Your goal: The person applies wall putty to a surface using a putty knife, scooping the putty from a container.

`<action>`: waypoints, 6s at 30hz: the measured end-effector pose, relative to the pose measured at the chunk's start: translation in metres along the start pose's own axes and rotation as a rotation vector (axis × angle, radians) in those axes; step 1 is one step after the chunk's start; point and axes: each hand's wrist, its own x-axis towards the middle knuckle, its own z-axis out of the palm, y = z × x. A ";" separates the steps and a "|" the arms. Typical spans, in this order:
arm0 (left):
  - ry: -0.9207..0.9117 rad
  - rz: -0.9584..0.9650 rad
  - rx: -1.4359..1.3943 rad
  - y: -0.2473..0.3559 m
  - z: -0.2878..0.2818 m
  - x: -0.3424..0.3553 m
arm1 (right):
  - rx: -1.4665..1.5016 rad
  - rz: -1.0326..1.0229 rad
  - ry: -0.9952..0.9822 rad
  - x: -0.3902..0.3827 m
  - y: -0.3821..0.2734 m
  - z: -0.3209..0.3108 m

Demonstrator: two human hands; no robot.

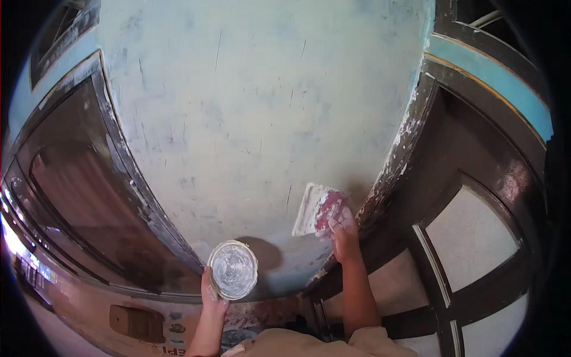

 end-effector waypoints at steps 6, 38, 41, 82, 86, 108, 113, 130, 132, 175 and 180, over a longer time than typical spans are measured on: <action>-0.065 0.010 0.014 0.002 0.004 0.002 | -0.056 -0.248 -0.064 0.044 -0.069 0.034; -0.120 0.041 -0.050 -0.001 -0.015 0.030 | -1.211 -1.046 0.261 0.185 -0.329 0.097; -0.118 0.033 -0.022 -0.001 -0.013 0.031 | -1.270 -1.044 0.261 0.185 -0.326 0.106; -0.122 0.059 -0.031 -0.024 -0.039 0.023 | -1.335 -0.907 -0.041 0.179 -0.447 0.144; -0.145 0.050 -0.053 -0.023 -0.037 0.023 | -1.322 -0.821 -0.156 0.171 -0.447 0.143; -0.141 0.054 0.035 -0.044 -0.015 0.032 | -1.816 -1.196 0.025 0.205 -0.433 0.150; -0.161 0.063 0.031 -0.042 -0.007 0.027 | -1.782 -1.321 0.131 0.213 -0.463 0.134; -0.218 0.059 -0.007 -0.036 0.005 0.030 | -1.235 -0.853 -0.377 0.145 -0.444 0.165; -0.148 0.080 0.013 -0.036 0.003 0.033 | -1.466 -0.928 -0.396 0.149 -0.445 0.168; -0.204 0.137 0.113 -0.037 -0.017 0.048 | -1.721 -1.320 0.038 0.212 -0.463 0.180; -0.167 0.071 0.006 -0.034 -0.015 0.036 | -1.430 -1.128 -0.026 0.190 -0.458 0.174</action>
